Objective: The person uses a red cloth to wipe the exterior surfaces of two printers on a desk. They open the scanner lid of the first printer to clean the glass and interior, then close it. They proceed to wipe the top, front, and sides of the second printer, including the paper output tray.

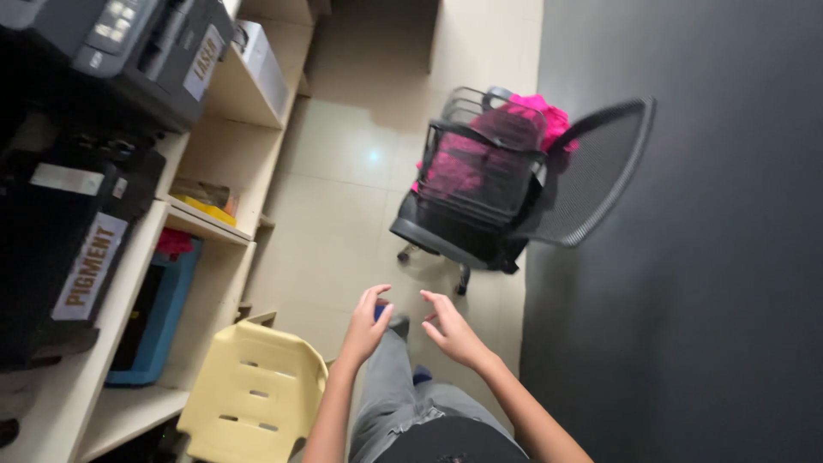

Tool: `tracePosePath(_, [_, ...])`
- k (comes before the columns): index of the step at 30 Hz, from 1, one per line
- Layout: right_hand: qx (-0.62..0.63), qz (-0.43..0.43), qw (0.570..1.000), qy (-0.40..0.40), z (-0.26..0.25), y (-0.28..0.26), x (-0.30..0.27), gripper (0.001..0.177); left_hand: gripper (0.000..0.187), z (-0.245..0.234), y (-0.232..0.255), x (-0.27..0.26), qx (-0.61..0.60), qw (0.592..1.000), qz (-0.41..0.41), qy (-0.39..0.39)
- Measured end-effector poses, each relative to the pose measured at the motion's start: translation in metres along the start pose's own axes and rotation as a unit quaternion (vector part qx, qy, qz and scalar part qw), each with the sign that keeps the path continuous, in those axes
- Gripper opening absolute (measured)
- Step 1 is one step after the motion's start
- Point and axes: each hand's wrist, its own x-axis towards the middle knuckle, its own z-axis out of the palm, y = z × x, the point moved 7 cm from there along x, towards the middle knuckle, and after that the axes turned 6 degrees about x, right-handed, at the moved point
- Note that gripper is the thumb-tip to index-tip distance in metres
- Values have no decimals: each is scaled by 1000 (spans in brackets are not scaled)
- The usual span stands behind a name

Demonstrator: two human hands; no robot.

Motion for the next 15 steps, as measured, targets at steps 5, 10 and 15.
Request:
tracePosePath(5, [-31, -41, 997, -60, 8, -49, 96, 65, 36, -71, -34, 56, 4, 997, -56, 51])
tracePosePath(10, [-61, -109, 991, -50, 13, -75, 232, 67, 33, -144, -70, 147, 32, 995, -67, 63])
tracePosePath(15, [-63, -118, 986, -103, 32, -118, 369, 67, 32, -225, -18, 254, 65, 997, -20, 27])
